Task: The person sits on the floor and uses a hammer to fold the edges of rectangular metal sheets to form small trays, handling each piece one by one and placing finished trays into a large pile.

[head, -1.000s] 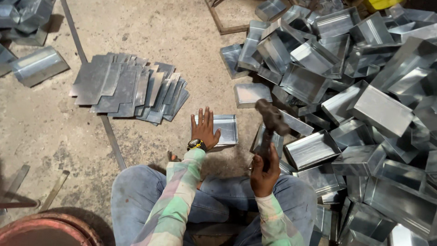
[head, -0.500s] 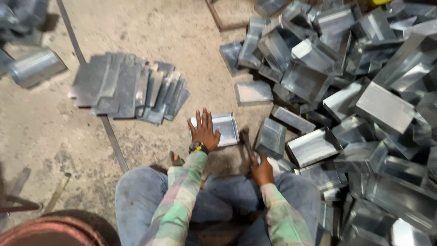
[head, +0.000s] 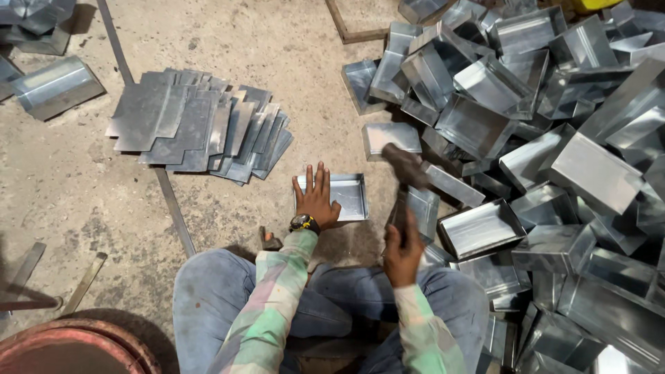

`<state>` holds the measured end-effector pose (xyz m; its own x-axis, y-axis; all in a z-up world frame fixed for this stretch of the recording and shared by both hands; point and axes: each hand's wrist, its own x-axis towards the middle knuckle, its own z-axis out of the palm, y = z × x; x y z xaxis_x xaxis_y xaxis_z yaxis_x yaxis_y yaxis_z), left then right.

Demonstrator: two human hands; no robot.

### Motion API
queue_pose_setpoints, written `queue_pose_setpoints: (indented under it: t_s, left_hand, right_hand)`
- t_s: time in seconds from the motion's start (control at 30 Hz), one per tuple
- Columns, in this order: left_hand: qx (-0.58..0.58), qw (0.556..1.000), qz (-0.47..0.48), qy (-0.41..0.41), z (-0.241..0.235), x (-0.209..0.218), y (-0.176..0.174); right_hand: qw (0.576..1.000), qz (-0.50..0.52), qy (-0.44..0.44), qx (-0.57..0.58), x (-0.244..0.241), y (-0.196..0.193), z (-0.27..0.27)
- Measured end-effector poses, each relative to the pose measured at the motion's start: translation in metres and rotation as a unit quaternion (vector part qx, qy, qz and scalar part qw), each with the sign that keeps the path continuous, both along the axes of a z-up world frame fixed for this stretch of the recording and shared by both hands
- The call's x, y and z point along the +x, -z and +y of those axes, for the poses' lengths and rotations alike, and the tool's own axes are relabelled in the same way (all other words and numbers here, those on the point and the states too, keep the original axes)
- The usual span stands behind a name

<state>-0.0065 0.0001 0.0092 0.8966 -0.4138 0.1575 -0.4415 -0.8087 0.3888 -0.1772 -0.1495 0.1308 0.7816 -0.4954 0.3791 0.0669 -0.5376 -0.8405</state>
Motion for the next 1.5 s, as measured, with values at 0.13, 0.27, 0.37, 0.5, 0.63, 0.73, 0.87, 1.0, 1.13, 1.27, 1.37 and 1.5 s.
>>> queue_pose_setpoints:
  t_s: [0.13,0.27,0.37,0.5,0.63,0.73,0.87,1.0,1.13,1.27,1.37,1.5]
  left_hand:
    - [0.000,1.000,-0.028,0.006,-0.003,0.000,0.008]
    - [0.015,0.999,-0.035,-0.007,-0.009,0.007,0.014]
    - [0.025,0.999,-0.019,-0.006,-0.011,0.017,0.012]
    - [0.010,0.999,-0.004,-0.035,-0.020,0.035,0.006]
    - [0.022,0.998,-0.009,-0.052,-0.020,0.040,0.005]
    - [0.026,0.998,0.002,-0.050,-0.019,0.038,0.005]
    - [0.030,0.998,0.005,-0.046,-0.024,0.041,0.002]
    - [0.032,0.998,0.005,-0.051,-0.022,0.037,0.003]
    - [0.045,0.997,0.023,-0.049,-0.024,0.035,0.000]
    - [0.049,0.998,0.009,-0.050,-0.023,0.039,-0.002]
    - [0.028,0.998,-0.003,-0.048,-0.023,0.036,-0.010]
    - [0.056,0.994,0.053,-0.078,-0.027,0.034,-0.027]
  right_hand:
    - [0.945,0.279,0.058,-0.157,0.019,0.043,-0.016]
    - [0.988,0.116,0.072,-0.075,0.002,0.041,-0.029]
    - [0.991,0.107,0.067,0.035,-0.019,0.008,-0.024]
    - [0.995,0.020,0.027,0.098,-0.032,-0.025,-0.008]
    - [0.997,-0.033,-0.015,0.067,-0.024,0.007,-0.007]
    - [0.994,0.071,0.005,-0.087,-0.014,0.058,-0.013]
    - [0.982,0.135,0.052,-0.124,-0.012,0.072,-0.023]
    - [0.992,0.075,0.034,0.093,-0.037,0.029,-0.009]
    - [0.995,-0.015,0.022,0.100,-0.037,0.001,-0.003]
    - [0.995,0.086,0.048,0.023,-0.023,0.041,-0.005]
    - [0.977,0.197,0.066,-0.056,-0.016,0.066,-0.021]
    - [0.984,0.128,0.092,-0.085,-0.015,0.079,-0.028]
